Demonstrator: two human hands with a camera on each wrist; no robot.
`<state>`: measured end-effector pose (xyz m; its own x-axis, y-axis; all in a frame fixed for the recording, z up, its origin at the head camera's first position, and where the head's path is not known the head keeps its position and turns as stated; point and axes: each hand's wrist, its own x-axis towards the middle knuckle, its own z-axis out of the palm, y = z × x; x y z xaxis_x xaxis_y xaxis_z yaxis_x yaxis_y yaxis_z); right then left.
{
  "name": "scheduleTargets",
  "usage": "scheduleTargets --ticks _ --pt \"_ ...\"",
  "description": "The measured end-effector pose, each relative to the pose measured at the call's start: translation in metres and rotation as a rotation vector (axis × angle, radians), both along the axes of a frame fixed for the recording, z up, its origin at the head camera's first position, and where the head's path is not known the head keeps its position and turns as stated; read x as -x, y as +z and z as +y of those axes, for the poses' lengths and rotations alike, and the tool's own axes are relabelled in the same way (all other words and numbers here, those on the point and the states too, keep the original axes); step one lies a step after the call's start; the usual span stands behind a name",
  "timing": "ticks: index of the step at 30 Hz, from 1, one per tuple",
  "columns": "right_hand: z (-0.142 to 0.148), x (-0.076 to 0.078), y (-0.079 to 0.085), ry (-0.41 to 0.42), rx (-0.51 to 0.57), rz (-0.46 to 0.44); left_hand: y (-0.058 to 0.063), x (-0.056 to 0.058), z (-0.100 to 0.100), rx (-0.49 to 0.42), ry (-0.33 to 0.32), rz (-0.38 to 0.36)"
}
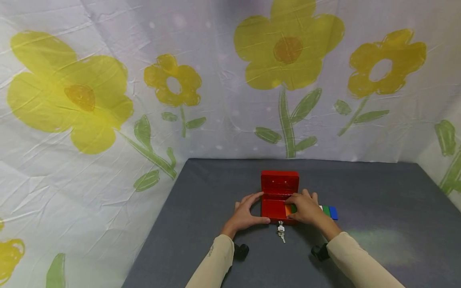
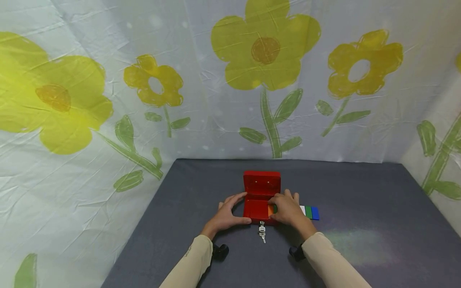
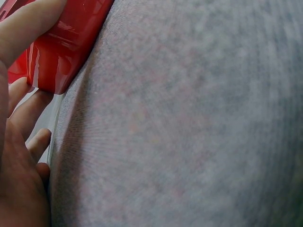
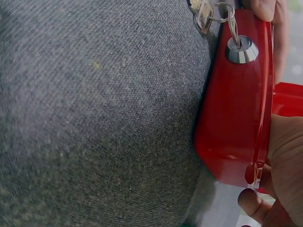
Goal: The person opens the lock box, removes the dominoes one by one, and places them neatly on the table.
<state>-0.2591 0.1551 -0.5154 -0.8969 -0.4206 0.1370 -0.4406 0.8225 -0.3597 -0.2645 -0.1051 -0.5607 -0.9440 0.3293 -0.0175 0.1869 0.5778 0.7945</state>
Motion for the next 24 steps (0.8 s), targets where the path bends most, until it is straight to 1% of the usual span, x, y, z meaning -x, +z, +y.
scheduleTargets --ticks 7,15,24 --pt "0.0012 0.0004 -0.0036 -0.006 0.019 0.009 0.0001 0.0002 0.0009 -0.004 0.008 -0.005" --pt "0.0029 -0.0028 -0.0044 -0.010 0.112 -0.008 -0.0024 0.0013 0.0008 0.012 0.005 -0.003" --pt "0.0044 -0.0040 -0.0077 -0.025 0.177 0.010 -0.0028 0.0023 0.0011 0.012 0.001 0.007"
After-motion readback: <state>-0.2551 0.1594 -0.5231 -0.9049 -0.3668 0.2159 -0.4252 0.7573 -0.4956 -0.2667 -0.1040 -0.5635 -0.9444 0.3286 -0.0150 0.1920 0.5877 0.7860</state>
